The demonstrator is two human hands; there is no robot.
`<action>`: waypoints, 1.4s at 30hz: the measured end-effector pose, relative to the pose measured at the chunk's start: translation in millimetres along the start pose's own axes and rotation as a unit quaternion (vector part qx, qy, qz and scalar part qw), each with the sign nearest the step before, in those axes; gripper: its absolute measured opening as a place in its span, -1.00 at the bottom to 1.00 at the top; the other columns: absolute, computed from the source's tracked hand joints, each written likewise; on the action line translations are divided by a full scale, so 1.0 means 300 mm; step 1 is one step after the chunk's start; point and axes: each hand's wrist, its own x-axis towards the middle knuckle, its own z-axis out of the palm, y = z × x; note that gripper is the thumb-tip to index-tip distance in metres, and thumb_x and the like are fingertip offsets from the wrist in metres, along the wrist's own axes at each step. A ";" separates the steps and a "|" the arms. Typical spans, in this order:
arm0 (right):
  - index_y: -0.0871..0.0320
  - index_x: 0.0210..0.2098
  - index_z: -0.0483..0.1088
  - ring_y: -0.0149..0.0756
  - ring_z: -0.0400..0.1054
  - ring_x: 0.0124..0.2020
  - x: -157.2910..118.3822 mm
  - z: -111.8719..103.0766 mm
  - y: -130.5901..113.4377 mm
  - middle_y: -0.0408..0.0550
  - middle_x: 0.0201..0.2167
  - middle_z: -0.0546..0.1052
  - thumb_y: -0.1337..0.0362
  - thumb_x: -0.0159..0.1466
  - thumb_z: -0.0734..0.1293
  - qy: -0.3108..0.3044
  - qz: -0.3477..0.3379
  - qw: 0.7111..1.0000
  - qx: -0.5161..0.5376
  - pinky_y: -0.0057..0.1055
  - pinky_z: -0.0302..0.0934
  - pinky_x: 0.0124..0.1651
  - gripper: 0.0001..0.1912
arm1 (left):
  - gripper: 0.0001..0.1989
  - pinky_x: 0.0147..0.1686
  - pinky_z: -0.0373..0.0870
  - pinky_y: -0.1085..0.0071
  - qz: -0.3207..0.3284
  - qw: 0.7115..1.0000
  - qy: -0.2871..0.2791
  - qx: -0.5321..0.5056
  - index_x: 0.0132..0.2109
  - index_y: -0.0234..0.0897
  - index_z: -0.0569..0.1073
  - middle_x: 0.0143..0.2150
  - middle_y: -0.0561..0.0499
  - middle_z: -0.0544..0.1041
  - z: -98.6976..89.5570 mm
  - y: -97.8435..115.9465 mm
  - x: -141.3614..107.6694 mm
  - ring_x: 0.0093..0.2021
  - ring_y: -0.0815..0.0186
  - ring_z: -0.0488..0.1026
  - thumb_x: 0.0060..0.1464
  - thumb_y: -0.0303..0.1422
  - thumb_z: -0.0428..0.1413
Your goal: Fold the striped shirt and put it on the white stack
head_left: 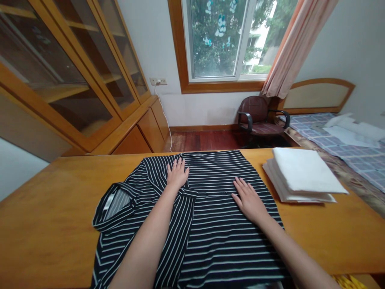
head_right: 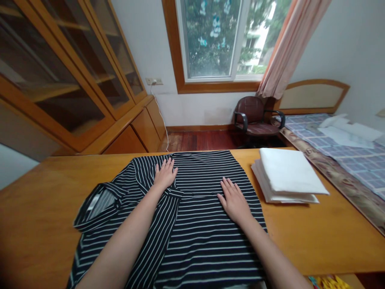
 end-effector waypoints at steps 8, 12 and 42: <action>0.17 0.38 0.13 -0.09 -0.03 0.43 -0.070 0.000 0.222 0.04 0.42 0.12 -0.04 0.44 0.01 0.026 0.054 0.997 -0.038 -0.02 -0.06 0.42 -0.35 | -0.41 0.40 -0.24 -0.12 0.027 0.998 0.055 0.007 0.43 -0.25 0.11 0.49 -0.08 0.00 -0.029 0.017 -0.024 0.48 0.12 -0.11 0.37 -0.15 -0.28; 0.23 0.36 0.17 -0.04 -0.01 0.42 -0.056 -0.012 0.194 0.11 0.39 0.17 0.04 0.43 0.03 0.033 0.062 0.996 -0.062 0.03 -0.11 0.42 -0.38 | -0.47 0.43 -0.24 0.01 0.091 0.990 0.110 0.006 0.36 -0.27 0.26 0.46 -0.06 0.10 -0.092 0.053 -0.100 0.47 0.18 -0.04 0.37 -0.23 -0.25; 0.08 0.37 0.16 -0.15 -0.05 0.44 -0.087 -0.033 0.096 -0.02 0.42 0.10 -0.03 0.45 0.05 -0.002 0.018 1.000 0.016 -0.03 -0.11 0.44 -0.41 | -0.45 0.39 -0.12 -0.12 0.054 0.998 0.028 0.022 0.42 -0.02 0.14 0.47 0.04 0.07 -0.037 0.015 -0.431 0.48 0.09 -0.09 0.36 -0.07 -0.23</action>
